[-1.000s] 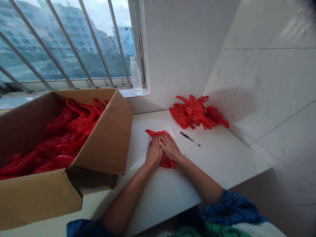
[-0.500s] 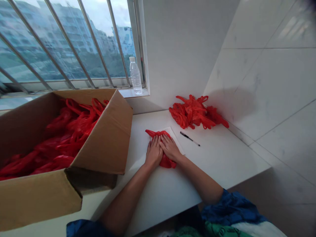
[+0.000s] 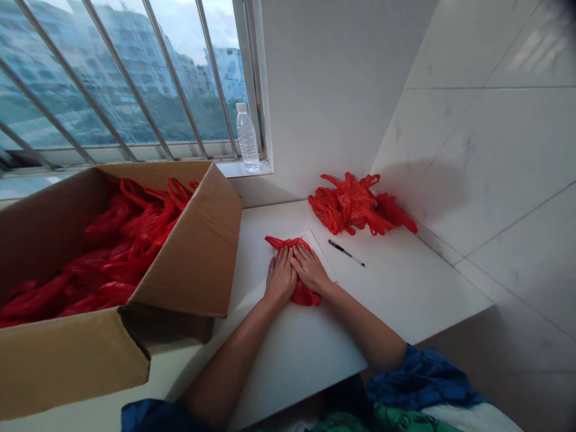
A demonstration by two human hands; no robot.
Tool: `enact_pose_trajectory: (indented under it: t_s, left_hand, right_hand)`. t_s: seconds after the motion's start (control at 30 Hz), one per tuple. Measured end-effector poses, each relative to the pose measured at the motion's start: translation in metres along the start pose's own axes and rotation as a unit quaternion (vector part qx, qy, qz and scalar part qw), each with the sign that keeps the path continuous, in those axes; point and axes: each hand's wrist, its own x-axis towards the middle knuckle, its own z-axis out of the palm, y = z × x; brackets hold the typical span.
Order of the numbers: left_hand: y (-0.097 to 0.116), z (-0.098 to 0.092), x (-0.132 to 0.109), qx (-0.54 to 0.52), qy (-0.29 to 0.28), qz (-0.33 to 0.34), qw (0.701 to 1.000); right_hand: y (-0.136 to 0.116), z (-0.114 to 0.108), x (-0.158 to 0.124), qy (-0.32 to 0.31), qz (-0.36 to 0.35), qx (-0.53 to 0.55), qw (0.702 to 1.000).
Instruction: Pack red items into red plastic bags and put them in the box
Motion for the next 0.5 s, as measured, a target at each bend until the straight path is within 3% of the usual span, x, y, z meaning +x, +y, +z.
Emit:
enact_pose_trajectory:
  t_s: [0.5]
  left_hand:
    - [0.0013,-0.0012,-0.0001,0.012,-0.004,-0.010,1.000]
  right_hand:
    - [0.0004,0.0012,0.0008,0.000,0.001,-0.012,1.000]
